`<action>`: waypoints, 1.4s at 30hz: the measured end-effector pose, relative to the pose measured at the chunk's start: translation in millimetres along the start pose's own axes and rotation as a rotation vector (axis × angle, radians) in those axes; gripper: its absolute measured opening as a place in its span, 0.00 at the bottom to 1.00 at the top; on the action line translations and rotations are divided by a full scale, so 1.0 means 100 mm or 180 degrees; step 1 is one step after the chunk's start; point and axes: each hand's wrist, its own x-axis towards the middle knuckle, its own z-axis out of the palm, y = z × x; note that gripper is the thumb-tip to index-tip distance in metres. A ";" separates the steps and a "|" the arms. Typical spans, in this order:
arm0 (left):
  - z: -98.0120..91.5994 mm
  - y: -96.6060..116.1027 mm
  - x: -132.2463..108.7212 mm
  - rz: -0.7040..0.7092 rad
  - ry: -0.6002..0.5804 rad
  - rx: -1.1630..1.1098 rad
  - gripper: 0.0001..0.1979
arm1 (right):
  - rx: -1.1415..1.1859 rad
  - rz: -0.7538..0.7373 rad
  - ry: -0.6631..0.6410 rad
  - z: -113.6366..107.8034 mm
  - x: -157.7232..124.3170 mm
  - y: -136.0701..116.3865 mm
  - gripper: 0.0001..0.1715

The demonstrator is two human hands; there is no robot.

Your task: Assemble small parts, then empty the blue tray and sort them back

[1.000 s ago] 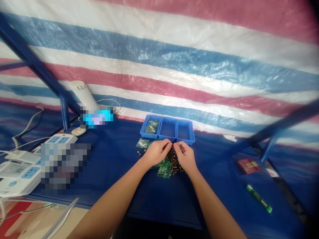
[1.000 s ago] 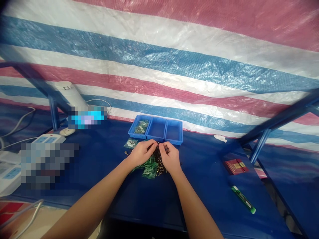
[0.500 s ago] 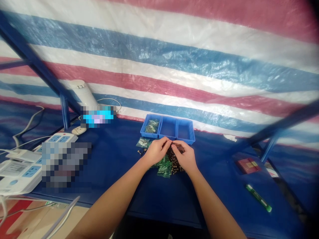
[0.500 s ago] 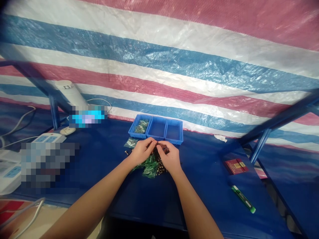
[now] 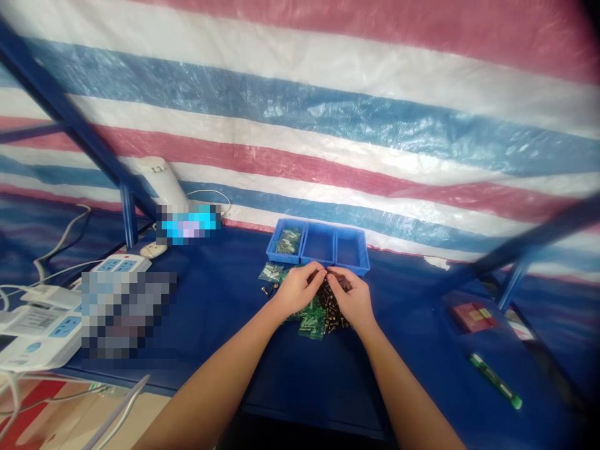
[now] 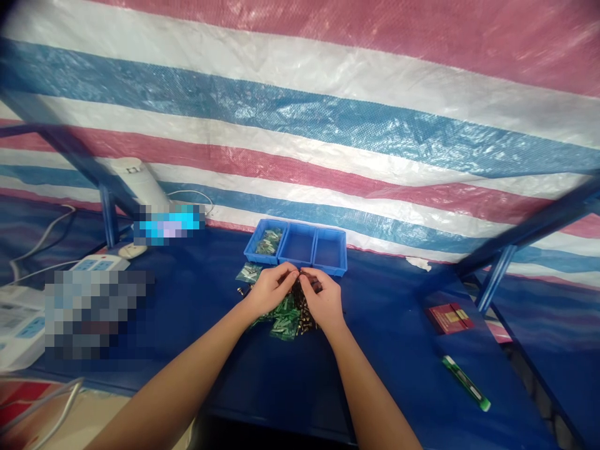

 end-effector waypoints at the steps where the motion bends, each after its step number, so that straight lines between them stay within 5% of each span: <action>1: 0.00 0.00 0.00 0.0000 0.0006 0.0018 0.17 | 0.0007 -0.0003 0.0023 0.00 0.00 0.00 0.16; 42: 0.00 0.00 0.01 -0.0065 0.0089 0.0039 0.16 | -0.0074 -0.0060 0.0129 -0.01 0.00 -0.03 0.13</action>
